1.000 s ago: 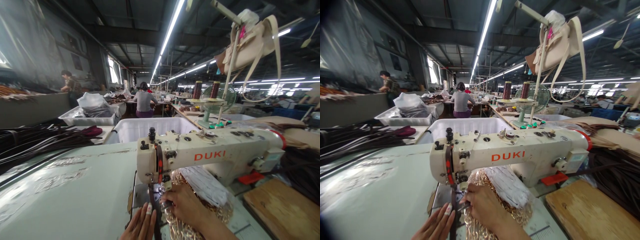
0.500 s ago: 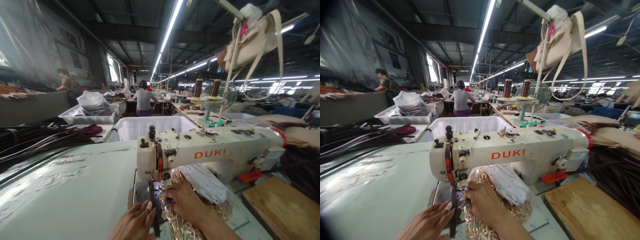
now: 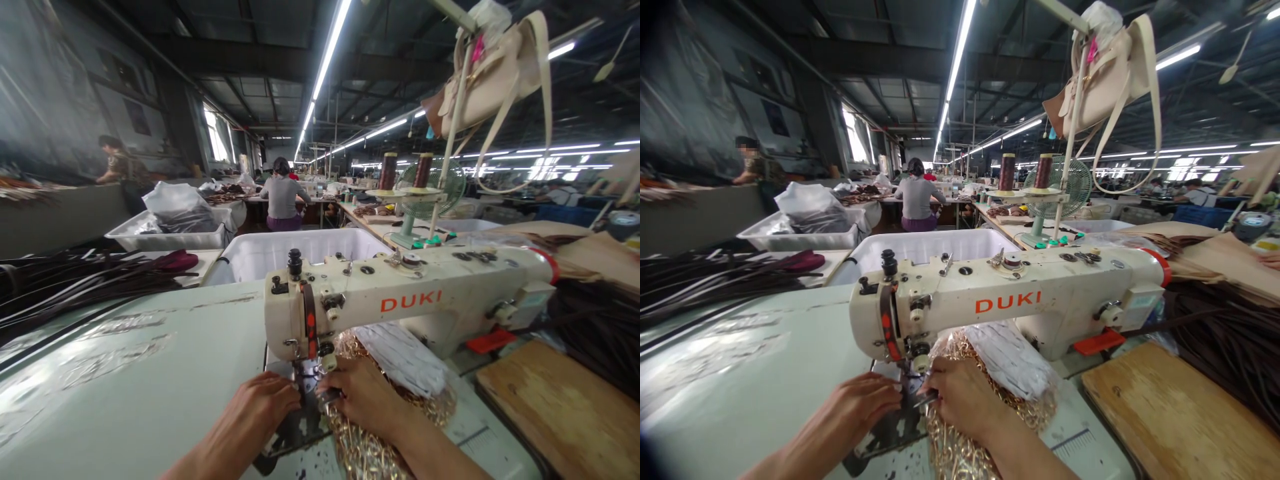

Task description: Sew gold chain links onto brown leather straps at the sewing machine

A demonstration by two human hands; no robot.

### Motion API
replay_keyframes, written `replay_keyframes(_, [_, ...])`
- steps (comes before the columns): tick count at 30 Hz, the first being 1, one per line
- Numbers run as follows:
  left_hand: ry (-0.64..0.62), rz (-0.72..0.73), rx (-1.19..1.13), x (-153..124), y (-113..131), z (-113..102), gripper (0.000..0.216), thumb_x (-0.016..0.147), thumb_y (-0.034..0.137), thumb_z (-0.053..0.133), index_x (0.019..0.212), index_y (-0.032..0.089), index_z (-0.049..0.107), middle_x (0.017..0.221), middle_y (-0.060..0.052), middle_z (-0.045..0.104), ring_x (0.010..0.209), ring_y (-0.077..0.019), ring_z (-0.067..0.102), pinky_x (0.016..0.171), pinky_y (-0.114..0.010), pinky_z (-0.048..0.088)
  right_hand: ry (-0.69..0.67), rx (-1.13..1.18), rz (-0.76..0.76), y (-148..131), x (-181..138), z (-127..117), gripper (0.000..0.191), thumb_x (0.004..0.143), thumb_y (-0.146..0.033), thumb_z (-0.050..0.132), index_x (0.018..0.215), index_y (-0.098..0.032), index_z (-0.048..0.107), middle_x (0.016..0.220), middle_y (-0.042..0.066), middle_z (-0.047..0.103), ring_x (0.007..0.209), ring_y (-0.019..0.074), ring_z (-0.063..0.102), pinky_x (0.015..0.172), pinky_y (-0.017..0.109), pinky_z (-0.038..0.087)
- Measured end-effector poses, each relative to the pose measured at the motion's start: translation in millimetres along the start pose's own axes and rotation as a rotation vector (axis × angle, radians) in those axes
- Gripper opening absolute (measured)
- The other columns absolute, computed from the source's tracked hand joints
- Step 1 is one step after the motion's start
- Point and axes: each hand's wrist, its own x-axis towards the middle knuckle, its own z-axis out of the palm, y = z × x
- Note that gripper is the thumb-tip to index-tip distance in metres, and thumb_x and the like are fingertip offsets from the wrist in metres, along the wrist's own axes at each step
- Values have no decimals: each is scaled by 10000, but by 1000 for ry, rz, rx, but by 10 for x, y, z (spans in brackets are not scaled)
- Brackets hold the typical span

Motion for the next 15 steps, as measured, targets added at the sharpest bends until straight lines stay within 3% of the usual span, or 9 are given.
replay_keyframes(3, [-98, -57, -126, 12, -123, 15, 301, 980, 295, 374, 909, 198, 650, 864, -13, 661, 823, -144, 610, 787, -245, 474, 3, -3, 5, -11, 2, -21, 262, 837, -191, 541, 1002, -316, 702, 944, -37, 672, 844, 134, 623, 746, 223, 414])
replay_keyframes(7, [-84, -207, -131, 32, -307, 79, 299, 944, 381, 463, 857, 206, 688, 852, -19, 673, 822, -170, 610, 784, -268, 471, -3, -27, 9, -13, -2, -21, 255, 835, -192, 546, 992, -313, 708, 958, -36, 674, 842, 134, 626, 733, 224, 411])
replay_keyframes(10, [-82, -321, -84, 118, -422, 41, 244, 862, 409, 594, 878, 191, 702, 916, -53, 688, 891, -248, 622, 789, -329, 498, 0, -45, 2, 1, -5, -2, 229, 832, -200, 552, 965, -293, 713, 915, -34, 676, 802, 135, 627, 702, 226, 408])
replay_keyframes(12, [-128, -322, -89, 206, -492, -24, 258, 829, 393, 636, 976, 187, 686, 1012, -61, 681, 953, -276, 615, 823, -355, 509, 9, -55, -5, 11, 0, 7, 231, 825, -194, 556, 962, -296, 711, 885, -39, 671, 770, 133, 624, 678, 228, 403])
replay_keyframes(15, [-271, -185, -153, 315, -594, -100, 280, 844, 390, 622, 1071, 232, 667, 1076, -18, 678, 983, -234, 620, 863, -303, 509, 19, -66, -9, 18, 12, 4, 245, 813, -180, 559, 964, -299, 711, 875, -37, 667, 755, 135, 621, 667, 232, 398])
